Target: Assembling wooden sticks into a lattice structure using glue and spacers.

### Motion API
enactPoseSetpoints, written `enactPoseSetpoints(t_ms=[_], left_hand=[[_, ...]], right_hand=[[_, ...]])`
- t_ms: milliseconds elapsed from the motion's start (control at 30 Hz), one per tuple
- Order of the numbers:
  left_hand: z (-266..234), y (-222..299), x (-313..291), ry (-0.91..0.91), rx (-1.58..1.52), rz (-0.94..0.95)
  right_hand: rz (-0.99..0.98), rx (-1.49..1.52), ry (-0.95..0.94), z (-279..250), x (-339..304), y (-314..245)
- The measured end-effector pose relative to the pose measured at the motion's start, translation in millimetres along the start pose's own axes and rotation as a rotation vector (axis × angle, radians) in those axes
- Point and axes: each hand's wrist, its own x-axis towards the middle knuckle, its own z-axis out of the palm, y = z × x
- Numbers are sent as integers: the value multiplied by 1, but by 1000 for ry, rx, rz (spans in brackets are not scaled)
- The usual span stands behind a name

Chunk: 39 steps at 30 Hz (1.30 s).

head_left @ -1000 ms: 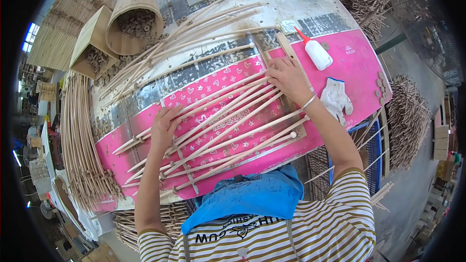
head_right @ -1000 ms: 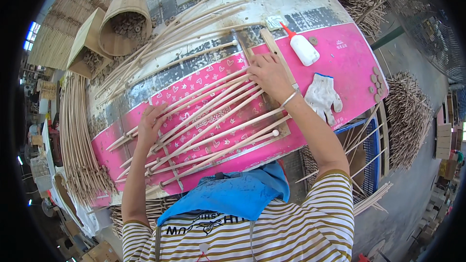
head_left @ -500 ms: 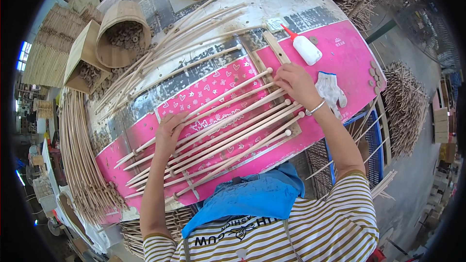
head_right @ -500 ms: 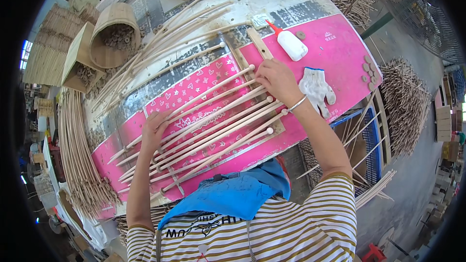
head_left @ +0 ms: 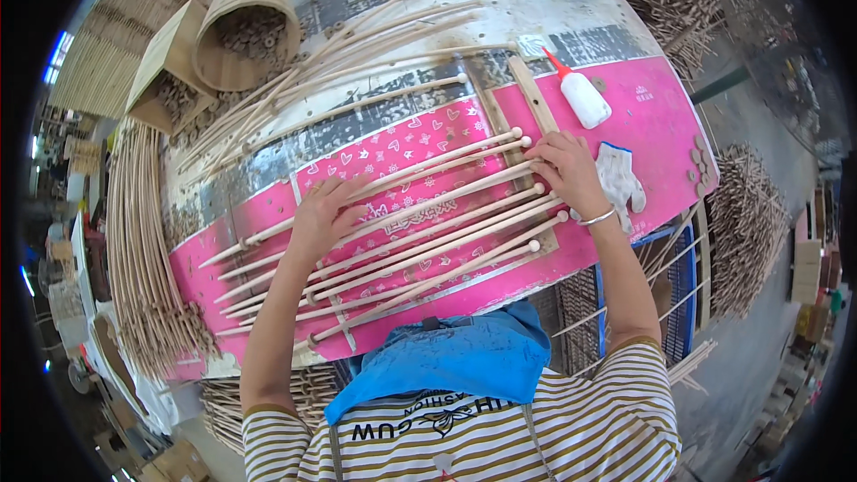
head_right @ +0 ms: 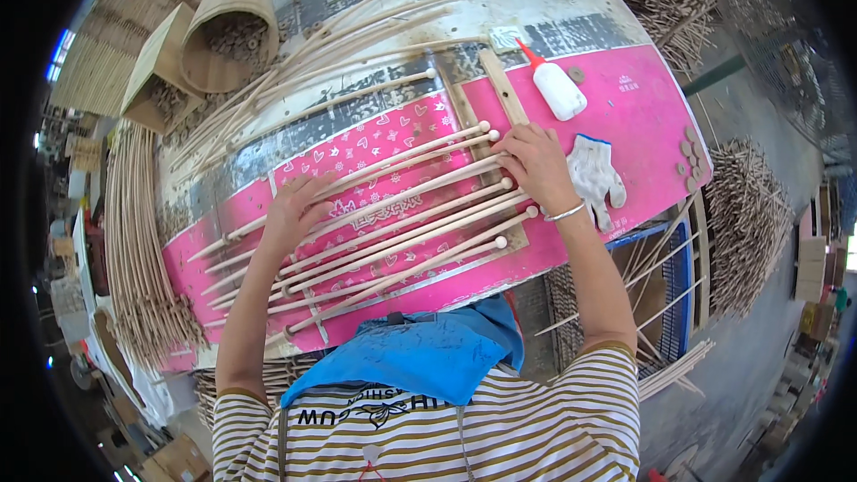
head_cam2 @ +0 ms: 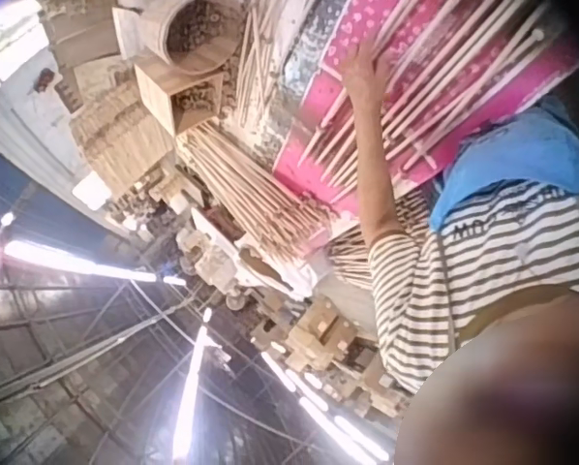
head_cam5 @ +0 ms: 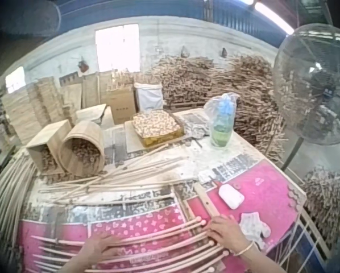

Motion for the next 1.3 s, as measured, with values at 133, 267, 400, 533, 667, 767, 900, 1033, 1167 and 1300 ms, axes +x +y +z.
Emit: enactPoseSetpoints(t_ms=[133, 267, 400, 533, 667, 767, 900, 1033, 1167, 1300], left_hand=[[-20, 78, -19, 39, -211, 56], [-44, 233, -28, -64, -986, 935], [-51, 289, -44, -396, -972, 1453], [-58, 275, -53, -362, -884, 1376], [-53, 273, -53, -334, -842, 1281], [-54, 269, -58, -293, -797, 1166], [-50, 245, -62, -186, -686, 953], [-50, 228, -66, -111, -680, 813], [-45, 219, -68, -54, -663, 725], [-42, 208, -80, -28, -665, 648]], right_hand=[[-28, 10, 48, 12, 4, -12], [-9, 27, 109, 11, -11, -8], [-36, 18, 109, 18, -17, -2], [-15, 23, 73, 18, -13, -9], [-33, 22, 93, 25, -12, 0], [-132, 25, 105, 31, -6, 16], [-162, -38, 66, 9, -9, 11], [-168, -128, 37, 9, -8, 12], [-223, -102, 100, 15, -1, 4], [-217, -102, 52, 23, 5, 23]])
